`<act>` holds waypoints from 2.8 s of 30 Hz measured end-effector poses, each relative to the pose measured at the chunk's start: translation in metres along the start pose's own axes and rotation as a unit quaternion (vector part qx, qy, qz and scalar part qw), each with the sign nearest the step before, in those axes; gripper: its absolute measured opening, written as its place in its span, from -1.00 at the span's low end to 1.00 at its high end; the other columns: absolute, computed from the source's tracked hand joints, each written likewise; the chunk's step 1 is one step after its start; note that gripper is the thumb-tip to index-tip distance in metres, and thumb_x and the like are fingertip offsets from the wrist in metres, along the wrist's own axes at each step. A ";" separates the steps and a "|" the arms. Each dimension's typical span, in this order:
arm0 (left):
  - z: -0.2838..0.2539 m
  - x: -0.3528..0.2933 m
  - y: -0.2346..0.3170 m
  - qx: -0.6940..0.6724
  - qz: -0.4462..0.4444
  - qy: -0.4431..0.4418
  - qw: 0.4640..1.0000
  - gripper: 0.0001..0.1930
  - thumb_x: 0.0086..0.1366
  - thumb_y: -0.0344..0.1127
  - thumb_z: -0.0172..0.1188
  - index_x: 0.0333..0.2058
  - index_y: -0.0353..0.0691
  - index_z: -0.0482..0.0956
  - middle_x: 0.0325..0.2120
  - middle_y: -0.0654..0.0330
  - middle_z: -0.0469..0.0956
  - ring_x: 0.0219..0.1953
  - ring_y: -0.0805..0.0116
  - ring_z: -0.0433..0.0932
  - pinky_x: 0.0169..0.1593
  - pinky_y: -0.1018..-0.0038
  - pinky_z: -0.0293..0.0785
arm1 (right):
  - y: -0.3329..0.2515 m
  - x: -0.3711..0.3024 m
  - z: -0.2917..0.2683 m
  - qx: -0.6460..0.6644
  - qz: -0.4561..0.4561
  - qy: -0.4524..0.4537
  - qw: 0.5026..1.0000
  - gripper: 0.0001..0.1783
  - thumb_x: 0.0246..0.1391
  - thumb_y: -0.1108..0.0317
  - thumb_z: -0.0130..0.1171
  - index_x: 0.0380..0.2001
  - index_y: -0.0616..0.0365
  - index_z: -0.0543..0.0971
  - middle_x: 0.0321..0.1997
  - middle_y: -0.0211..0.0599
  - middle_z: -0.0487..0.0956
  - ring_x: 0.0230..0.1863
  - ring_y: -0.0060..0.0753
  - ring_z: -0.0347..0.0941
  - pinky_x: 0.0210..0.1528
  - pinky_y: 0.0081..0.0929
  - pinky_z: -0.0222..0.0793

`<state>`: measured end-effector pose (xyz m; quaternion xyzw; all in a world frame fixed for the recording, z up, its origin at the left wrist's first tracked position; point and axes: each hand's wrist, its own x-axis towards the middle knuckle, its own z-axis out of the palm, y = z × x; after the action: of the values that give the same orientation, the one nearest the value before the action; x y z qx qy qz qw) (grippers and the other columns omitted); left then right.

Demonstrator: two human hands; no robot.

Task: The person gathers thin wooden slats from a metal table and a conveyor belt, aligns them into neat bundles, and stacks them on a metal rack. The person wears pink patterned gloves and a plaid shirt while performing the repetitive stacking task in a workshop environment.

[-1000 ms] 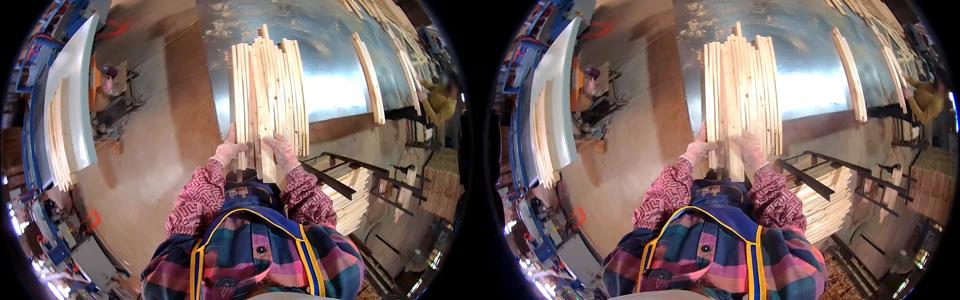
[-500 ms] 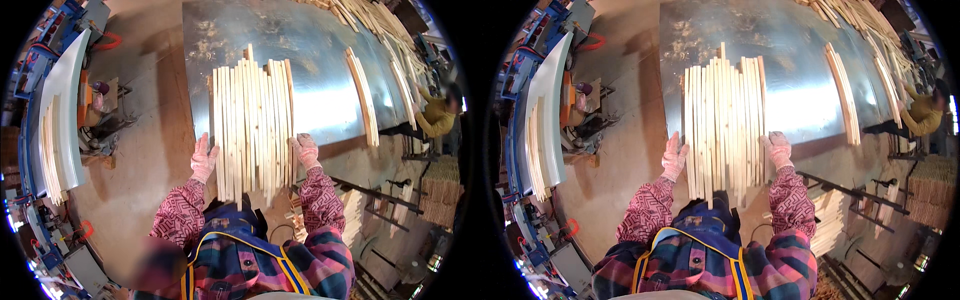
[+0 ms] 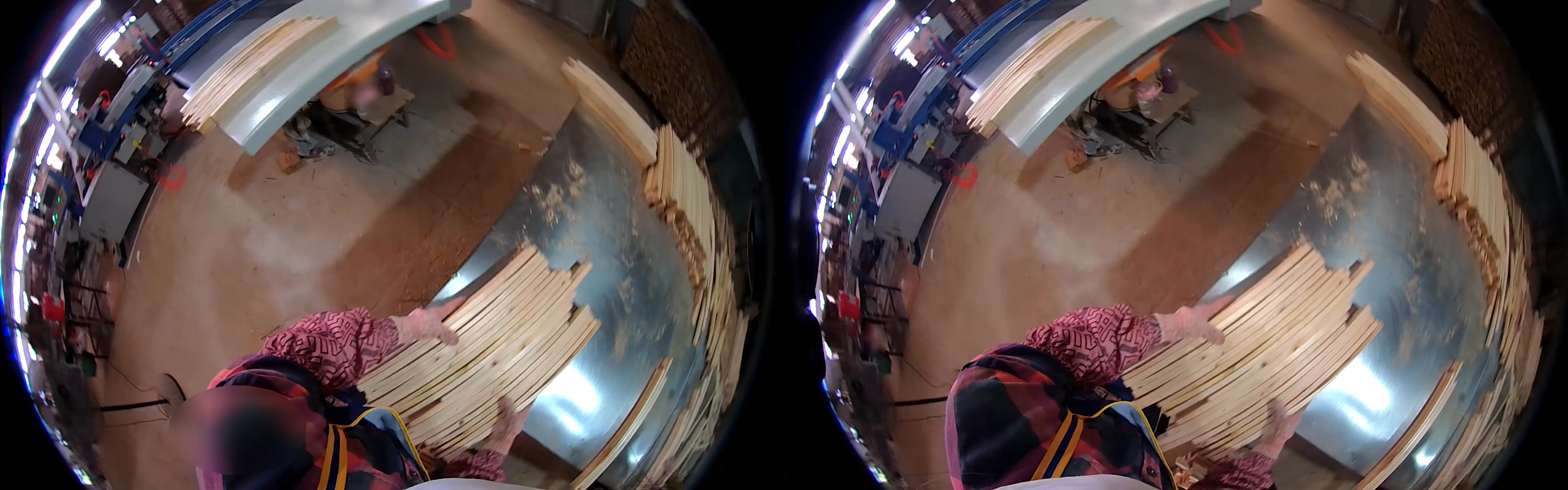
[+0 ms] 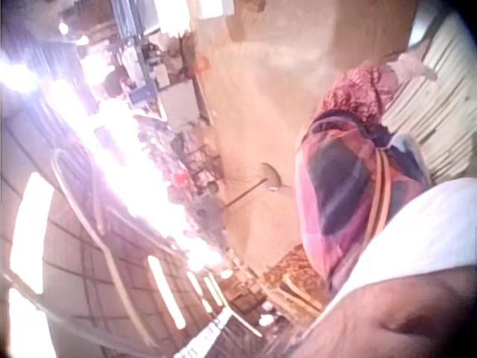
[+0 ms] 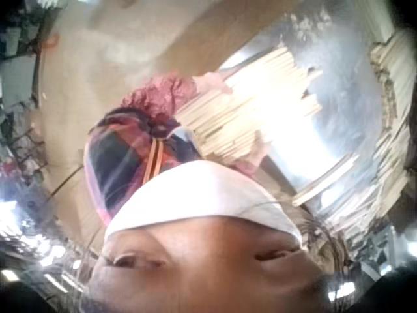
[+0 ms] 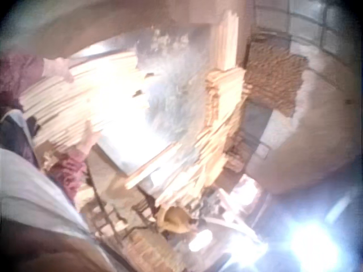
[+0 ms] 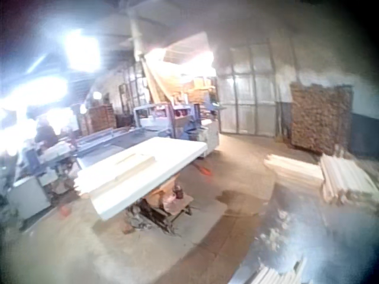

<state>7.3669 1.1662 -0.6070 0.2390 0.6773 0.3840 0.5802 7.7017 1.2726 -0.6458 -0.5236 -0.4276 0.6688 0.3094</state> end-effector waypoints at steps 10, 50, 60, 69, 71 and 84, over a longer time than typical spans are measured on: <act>-0.124 -0.117 -0.002 -0.218 0.114 0.023 0.969 0.12 0.03 -0.41 0.42 0.48 -0.01 -0.12 0.27 0.15 0.37 0.29 0.38 0.29 0.33 0.40 0.22 | -0.043 -0.024 0.117 0.071 -0.004 -0.113 0.991 -0.11 -0.05 0.45 0.10 0.42 0.18 0.12 -0.04 -0.24 0.50 -0.21 -0.32 0.45 -0.23 -0.50 0.44; -0.341 -0.328 0.055 -0.296 0.409 0.570 0.648 0.11 -0.03 -0.44 0.52 0.45 0.02 0.02 0.20 0.14 0.44 0.10 0.31 0.51 0.15 0.37 0.50 | -0.289 -0.038 0.703 0.056 -0.102 -0.767 0.631 -0.01 -0.24 0.44 0.27 0.38 0.12 0.22 0.16 -0.19 0.51 0.15 -0.24 0.47 0.20 -0.34 0.40; -0.308 -0.258 0.104 -0.240 0.442 0.367 0.783 0.10 -0.01 -0.60 0.29 0.47 0.04 -0.08 0.22 0.10 0.43 0.01 0.31 0.58 0.08 0.41 0.52 | -0.270 0.030 0.512 0.153 -0.147 -0.615 0.760 0.06 -0.16 0.64 0.29 0.45 -0.02 0.12 0.20 -0.20 0.48 0.14 -0.31 0.48 0.16 -0.41 0.48; -0.314 -0.228 0.100 -0.186 0.443 0.219 0.849 -0.08 0.10 -0.53 0.19 0.45 -0.13 0.01 0.32 0.12 0.29 0.26 0.31 0.35 0.29 0.48 0.24 | -0.176 0.078 0.435 0.260 -0.195 -0.578 0.748 -0.16 0.18 0.36 0.13 0.47 0.04 0.02 0.10 -0.10 0.51 -0.01 -0.29 0.57 0.14 -0.25 0.55; -0.347 -0.236 0.071 -0.084 0.359 0.330 0.869 -0.13 0.12 -0.40 0.24 0.42 -0.11 0.11 0.32 0.10 0.30 0.28 0.29 0.32 0.32 0.52 0.19 | -0.141 0.045 0.456 0.256 -0.169 -0.554 0.774 -0.16 0.20 0.29 0.15 0.46 0.04 0.02 0.12 -0.06 0.51 0.05 -0.24 0.55 0.15 -0.30 0.52; -0.338 -0.220 0.051 0.576 -0.033 0.518 0.632 -0.24 0.37 0.15 -0.10 0.42 -0.14 0.07 0.46 0.11 0.01 0.49 0.15 -0.04 0.48 0.30 -0.15 | -0.127 -0.035 0.440 -0.511 -0.299 -0.163 0.789 -0.06 0.13 -0.45 -0.04 0.21 0.22 0.33 0.05 0.25 0.56 0.13 0.21 0.50 0.08 -0.04 0.46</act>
<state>7.0799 0.9449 -0.4229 0.2641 0.9573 -0.0432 -0.1091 7.2815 1.1895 -0.4792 -0.3340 -0.8865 0.3019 0.1069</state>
